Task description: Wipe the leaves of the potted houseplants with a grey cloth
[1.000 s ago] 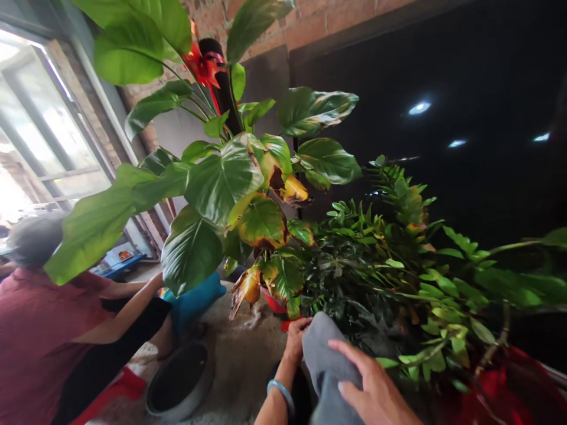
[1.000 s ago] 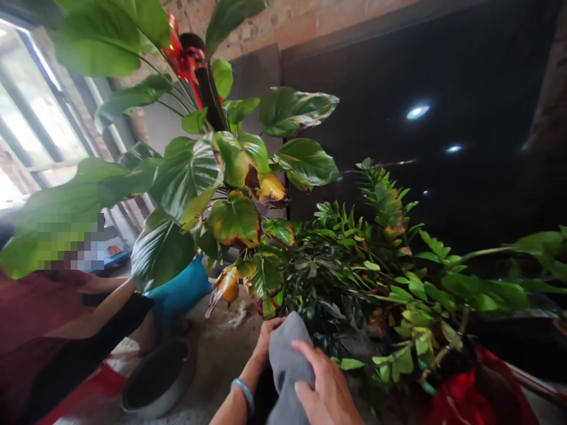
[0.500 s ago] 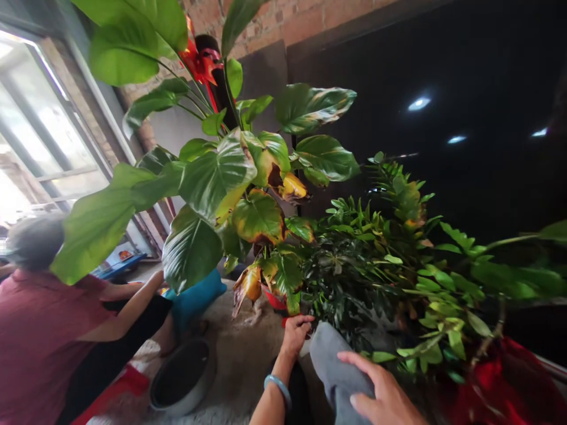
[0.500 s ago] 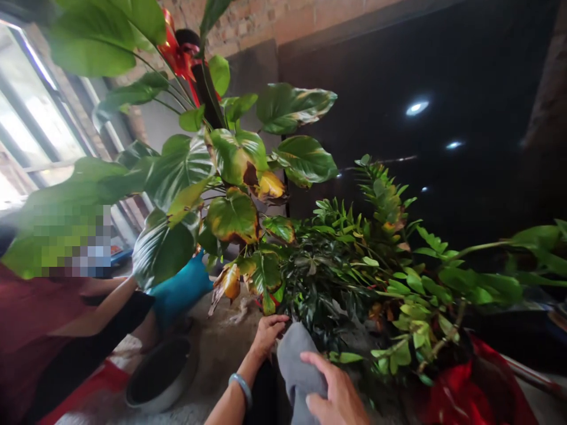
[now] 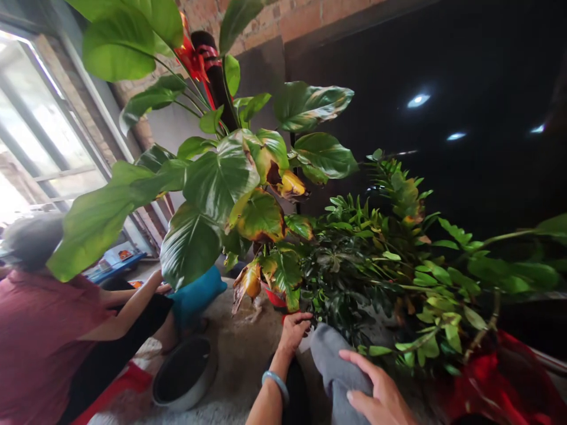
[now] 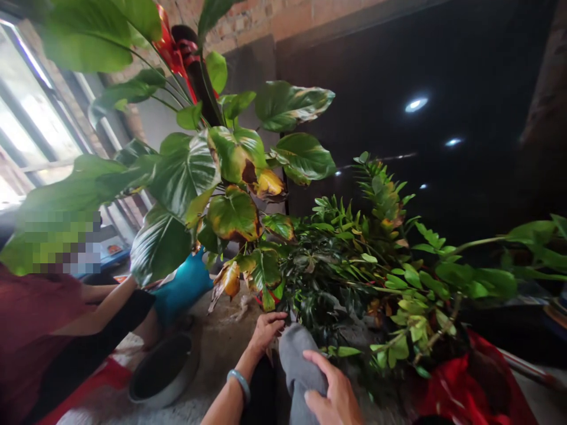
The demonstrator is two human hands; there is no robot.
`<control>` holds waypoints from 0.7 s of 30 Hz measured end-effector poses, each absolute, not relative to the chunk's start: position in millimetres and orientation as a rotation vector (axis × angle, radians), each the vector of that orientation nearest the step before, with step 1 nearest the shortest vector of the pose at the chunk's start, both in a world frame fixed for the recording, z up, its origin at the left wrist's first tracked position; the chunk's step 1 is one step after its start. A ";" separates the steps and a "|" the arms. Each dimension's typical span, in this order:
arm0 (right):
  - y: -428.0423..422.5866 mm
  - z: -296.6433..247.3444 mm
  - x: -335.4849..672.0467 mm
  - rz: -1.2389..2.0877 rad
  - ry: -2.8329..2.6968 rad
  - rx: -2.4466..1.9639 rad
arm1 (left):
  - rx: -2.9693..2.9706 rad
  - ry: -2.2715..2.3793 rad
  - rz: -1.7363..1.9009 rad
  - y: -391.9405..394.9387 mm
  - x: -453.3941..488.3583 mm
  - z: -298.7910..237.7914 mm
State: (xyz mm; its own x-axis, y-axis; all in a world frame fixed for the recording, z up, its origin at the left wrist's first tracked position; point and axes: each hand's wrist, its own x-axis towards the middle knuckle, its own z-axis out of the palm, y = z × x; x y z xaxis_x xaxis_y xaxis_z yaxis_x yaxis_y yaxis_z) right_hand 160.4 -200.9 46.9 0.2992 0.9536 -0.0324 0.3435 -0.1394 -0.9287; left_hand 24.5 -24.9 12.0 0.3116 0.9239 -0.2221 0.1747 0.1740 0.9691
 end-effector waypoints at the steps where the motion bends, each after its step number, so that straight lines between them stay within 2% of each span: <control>1: -201.9 58.0 160.4 0.811 -1.193 -1.640 | 1.296 1.130 0.745 -25.8 24.3 14.0; 6: -173.6 111.7 160.4 0.519 -1.195 -1.521 | 1.319 1.050 0.735 -31.7 26.9 20.3; 8: -163.0 103.0 156.7 0.566 -1.191 -1.557 | 1.333 1.046 0.741 -31.9 28.1 18.7; 12: -174.9 55.5 152.4 0.860 -1.012 -1.700 | 1.302 1.109 0.739 -26.6 26.9 11.4; 15: -201.0 56.0 163.2 0.913 -0.915 -1.652 | 1.296 1.156 0.704 -21.1 23.5 5.4; 17: -211.1 82.6 175.6 0.795 -0.826 -1.620 | 1.319 1.158 0.696 -18.6 22.2 1.3; 21: -197.9 130.2 195.1 0.338 -0.539 -1.630 | 1.368 1.135 0.703 -17.5 25.0 -7.4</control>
